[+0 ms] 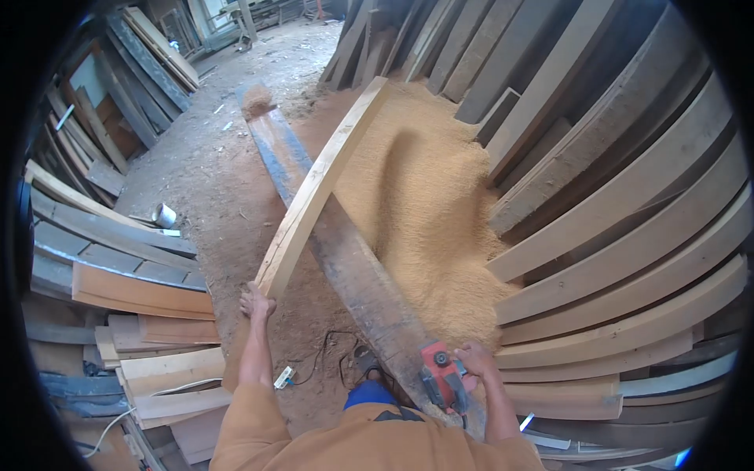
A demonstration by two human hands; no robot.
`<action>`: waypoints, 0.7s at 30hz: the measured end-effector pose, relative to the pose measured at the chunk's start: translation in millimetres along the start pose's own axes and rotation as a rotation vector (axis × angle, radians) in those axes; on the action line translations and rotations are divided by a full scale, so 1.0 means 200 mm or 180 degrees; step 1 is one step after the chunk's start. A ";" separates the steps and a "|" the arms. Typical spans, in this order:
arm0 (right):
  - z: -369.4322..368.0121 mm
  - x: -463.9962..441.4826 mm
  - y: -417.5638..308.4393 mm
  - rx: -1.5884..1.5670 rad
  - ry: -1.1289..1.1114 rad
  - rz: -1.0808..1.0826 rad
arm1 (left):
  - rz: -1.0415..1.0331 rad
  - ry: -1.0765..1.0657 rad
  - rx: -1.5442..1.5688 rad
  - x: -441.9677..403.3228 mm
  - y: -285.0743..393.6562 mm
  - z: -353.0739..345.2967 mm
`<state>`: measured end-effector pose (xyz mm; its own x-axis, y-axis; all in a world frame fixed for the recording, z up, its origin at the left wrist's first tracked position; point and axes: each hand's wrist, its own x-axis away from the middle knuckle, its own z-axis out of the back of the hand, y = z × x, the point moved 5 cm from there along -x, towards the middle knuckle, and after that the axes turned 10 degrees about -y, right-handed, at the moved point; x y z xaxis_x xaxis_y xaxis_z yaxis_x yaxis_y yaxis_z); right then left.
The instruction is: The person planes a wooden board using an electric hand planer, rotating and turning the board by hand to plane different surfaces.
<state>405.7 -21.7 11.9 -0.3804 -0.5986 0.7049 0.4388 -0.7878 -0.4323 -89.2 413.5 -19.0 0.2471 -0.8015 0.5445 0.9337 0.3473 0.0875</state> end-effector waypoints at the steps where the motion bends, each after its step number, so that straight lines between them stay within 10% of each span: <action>1: -0.01 -0.02 0.03 0.0015 -0.0020 0.0011 | -0.0076 0.0064 0.0074 -0.03 -0.02 0.00; 12: -0.02 0.05 0.03 -0.0160 -0.0042 -0.0418 | -0.0647 0.0280 0.0002 -0.36 0.06 0.08; 21: 0.02 -0.06 -0.05 -0.0109 -0.0080 -0.0503 | -0.1888 0.0221 0.0053 -0.35 1.08 0.35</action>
<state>409.7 -5.3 9.7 -0.4219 -0.4634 0.7792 0.3470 -0.8766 -0.3335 76.8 577.3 19.8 -0.2984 -0.8907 0.3430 0.9134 -0.1623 0.3733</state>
